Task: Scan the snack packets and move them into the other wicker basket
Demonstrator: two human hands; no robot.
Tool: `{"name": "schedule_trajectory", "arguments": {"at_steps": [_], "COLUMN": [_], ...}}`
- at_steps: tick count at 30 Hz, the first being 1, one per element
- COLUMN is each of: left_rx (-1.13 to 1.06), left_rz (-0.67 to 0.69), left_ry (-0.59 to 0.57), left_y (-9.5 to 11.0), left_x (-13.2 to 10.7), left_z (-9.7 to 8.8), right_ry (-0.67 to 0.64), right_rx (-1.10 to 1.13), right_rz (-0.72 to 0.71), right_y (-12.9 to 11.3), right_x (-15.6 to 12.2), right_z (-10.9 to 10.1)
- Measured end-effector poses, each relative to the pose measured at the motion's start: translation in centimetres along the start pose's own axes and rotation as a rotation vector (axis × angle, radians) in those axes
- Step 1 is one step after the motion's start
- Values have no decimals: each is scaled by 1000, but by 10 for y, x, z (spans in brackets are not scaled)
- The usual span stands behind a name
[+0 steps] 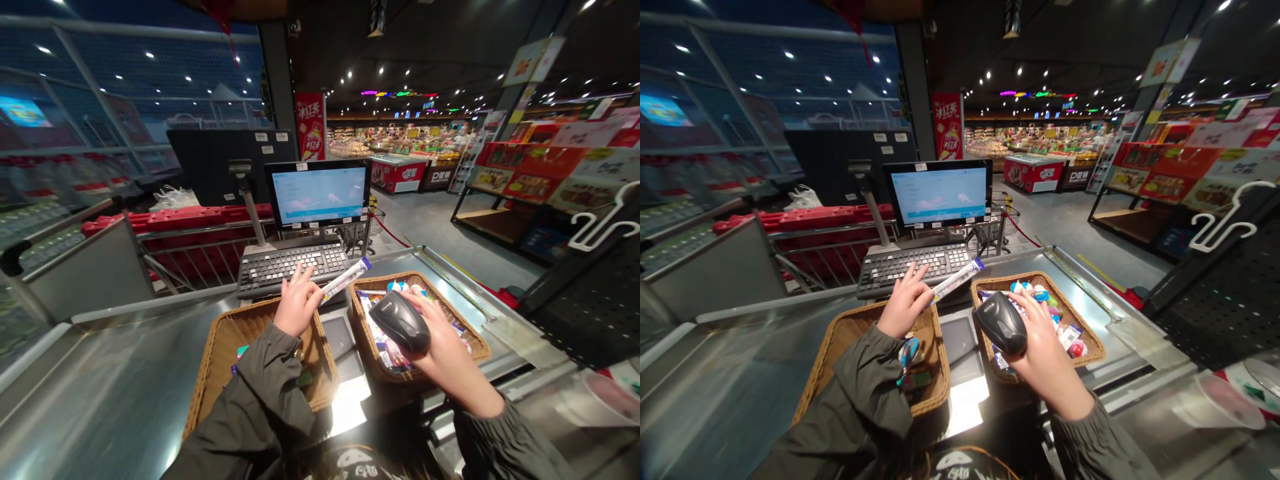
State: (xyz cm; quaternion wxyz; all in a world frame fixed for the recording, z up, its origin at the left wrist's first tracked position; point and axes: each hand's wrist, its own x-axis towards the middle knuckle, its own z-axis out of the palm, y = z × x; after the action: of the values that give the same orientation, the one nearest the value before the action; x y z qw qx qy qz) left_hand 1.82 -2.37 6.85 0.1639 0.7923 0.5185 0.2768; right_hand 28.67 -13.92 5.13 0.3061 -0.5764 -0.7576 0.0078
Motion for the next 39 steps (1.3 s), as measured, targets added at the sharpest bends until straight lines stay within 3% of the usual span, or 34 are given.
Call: {"name": "schedule_trajectory", "arguments": {"at_steps": [20,27,39], "left_rx": [-51,-98,52], "left_rz": [-21,-76,-244], "left_ry": [5,-15,-53], "left_y": [-16,-47,-106], "left_x": [-16,-26,-56], "left_z": [-17,-26,-27], "right_ry": [25,5,-16], "right_rx": [-4,3,30], "right_rz": [-99,-87,-179], "right_y": [-17,-17,-30], "right_x": [3,5,19], "right_z": [4,12,28]}}
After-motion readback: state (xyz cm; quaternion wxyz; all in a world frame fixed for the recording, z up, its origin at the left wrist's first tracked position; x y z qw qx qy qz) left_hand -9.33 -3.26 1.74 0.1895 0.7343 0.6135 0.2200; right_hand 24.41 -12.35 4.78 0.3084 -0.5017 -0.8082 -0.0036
